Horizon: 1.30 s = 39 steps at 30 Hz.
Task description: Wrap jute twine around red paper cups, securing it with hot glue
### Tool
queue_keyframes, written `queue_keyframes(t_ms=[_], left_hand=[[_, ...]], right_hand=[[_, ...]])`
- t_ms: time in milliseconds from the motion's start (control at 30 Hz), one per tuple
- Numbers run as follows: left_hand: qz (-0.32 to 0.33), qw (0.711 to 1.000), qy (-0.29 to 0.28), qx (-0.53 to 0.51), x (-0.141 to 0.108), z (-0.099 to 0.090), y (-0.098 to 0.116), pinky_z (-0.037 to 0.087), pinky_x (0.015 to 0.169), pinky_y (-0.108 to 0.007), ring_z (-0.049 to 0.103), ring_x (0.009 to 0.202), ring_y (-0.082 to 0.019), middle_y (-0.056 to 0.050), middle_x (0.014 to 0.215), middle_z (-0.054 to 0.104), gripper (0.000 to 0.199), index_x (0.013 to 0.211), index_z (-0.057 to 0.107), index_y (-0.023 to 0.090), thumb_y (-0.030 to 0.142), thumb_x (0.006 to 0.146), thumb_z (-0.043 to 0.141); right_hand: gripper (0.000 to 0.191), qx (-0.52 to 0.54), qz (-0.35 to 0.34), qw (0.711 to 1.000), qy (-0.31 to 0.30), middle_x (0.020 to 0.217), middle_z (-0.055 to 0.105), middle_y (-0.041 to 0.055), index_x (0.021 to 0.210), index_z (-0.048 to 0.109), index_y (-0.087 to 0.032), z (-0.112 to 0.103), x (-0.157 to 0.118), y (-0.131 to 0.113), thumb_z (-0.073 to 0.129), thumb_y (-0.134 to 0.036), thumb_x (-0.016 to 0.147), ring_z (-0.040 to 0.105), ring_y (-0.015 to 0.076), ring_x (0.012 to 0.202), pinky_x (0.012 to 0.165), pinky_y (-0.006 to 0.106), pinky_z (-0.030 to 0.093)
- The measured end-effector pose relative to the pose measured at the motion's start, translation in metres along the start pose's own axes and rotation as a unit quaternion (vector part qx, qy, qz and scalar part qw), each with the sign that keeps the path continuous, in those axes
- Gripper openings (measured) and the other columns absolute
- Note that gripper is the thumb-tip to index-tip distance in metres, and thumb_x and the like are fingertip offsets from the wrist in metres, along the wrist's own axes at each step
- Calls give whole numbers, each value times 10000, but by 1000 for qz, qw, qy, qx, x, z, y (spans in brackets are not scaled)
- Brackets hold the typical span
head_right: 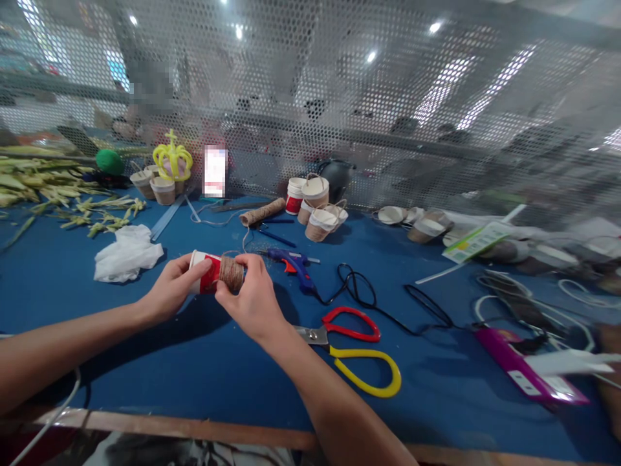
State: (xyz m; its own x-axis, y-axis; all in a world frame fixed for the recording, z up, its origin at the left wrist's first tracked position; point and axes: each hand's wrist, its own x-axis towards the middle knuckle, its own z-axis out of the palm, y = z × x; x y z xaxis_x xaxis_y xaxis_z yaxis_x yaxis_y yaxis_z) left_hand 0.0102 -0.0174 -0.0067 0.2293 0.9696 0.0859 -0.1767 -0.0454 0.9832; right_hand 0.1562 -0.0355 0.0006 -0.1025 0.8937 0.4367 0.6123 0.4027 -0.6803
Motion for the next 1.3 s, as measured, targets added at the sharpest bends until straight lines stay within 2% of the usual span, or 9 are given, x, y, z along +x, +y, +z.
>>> queue_keyframes(t_ms=[467, 567, 667, 767, 867, 967, 1067, 1167, 1300], left_hand=[[20, 1000, -12, 12, 2, -4, -1, 410, 579, -202, 524, 608, -103, -36, 748, 632, 296, 851, 616, 108, 373, 742, 544], [19, 999, -22, 21, 1, -4, -1, 409, 570, -205, 522, 595, -108, -28, 713, 625, 302, 830, 616, 110, 387, 735, 543], [32, 998, -33, 40, 0, -5, 1, 420, 610, -219, 531, 625, -120, -29, 727, 629, 295, 830, 620, 115, 382, 734, 538], [52, 996, -42, 55, 0, -6, 4, 420, 620, -216, 530, 643, -125, -30, 739, 631, 288, 831, 624, 118, 374, 736, 534], [38, 997, -56, 38, 3, -7, 9, 414, 609, -207, 526, 632, -118, -25, 725, 632, 269, 826, 629, 121, 357, 711, 569], [-44, 997, -67, -19, 7, -7, 13, 387, 527, -192, 501, 544, -96, -15, 632, 603, 259, 734, 619, 116, 370, 689, 591], [-113, 989, -73, -58, 9, -6, 13, 330, 449, -181, 452, 465, -77, -1, 550, 551, 280, 641, 577, 115, 391, 689, 583], [-101, 991, -88, -14, 7, -5, 12, 288, 430, -177, 395, 441, -64, 24, 515, 502, 283, 622, 553, 122, 395, 693, 576], [-53, 987, -123, 91, 1, -4, 13, 295, 455, -182, 373, 469, -71, 33, 517, 475, 276, 605, 560, 127, 387, 699, 564]], right_hand=[[338, 39, 11, 999, -5, 984, 535, 116, 964, 431, -171, -2, 0, -1, 577, -287, 682, 534, 230, 920, 750, 391, 468], [291, 92, 50, 994, -29, 963, 556, 102, 959, 449, -170, -6, 3, 0, 527, -341, 737, 553, 201, 867, 700, 350, 480], [231, 128, 108, 985, -40, 843, 590, 54, 894, 489, -182, -10, 8, 2, 447, -385, 790, 570, 170, 767, 631, 311, 479], [224, 131, 122, 983, -47, 766, 600, 25, 836, 524, -187, -12, 11, 2, 408, -377, 812, 570, 155, 719, 616, 294, 473], [209, 121, 107, 986, -40, 845, 612, 44, 888, 535, -177, -14, 11, -1, 428, -338, 809, 575, 158, 761, 651, 298, 476], [238, 89, 48, 994, -51, 974, 584, 86, 978, 528, -166, -16, 8, -3, 452, -304, 800, 562, 180, 865, 690, 314, 479], [216, 53, -32, 996, -68, 1014, 564, 85, 983, 540, -185, -16, 7, -1, 460, -253, 795, 530, 187, 958, 788, 343, 453], [203, 65, -43, 994, -77, 1019, 579, 65, 948, 562, -202, -15, 10, 2, 409, -236, 820, 523, 166, 988, 892, 365, 398], [263, 104, -33, 990, -94, 1055, 583, 58, 938, 582, -196, -14, 13, 3, 342, -254, 849, 508, 152, 1028, 937, 363, 367]])
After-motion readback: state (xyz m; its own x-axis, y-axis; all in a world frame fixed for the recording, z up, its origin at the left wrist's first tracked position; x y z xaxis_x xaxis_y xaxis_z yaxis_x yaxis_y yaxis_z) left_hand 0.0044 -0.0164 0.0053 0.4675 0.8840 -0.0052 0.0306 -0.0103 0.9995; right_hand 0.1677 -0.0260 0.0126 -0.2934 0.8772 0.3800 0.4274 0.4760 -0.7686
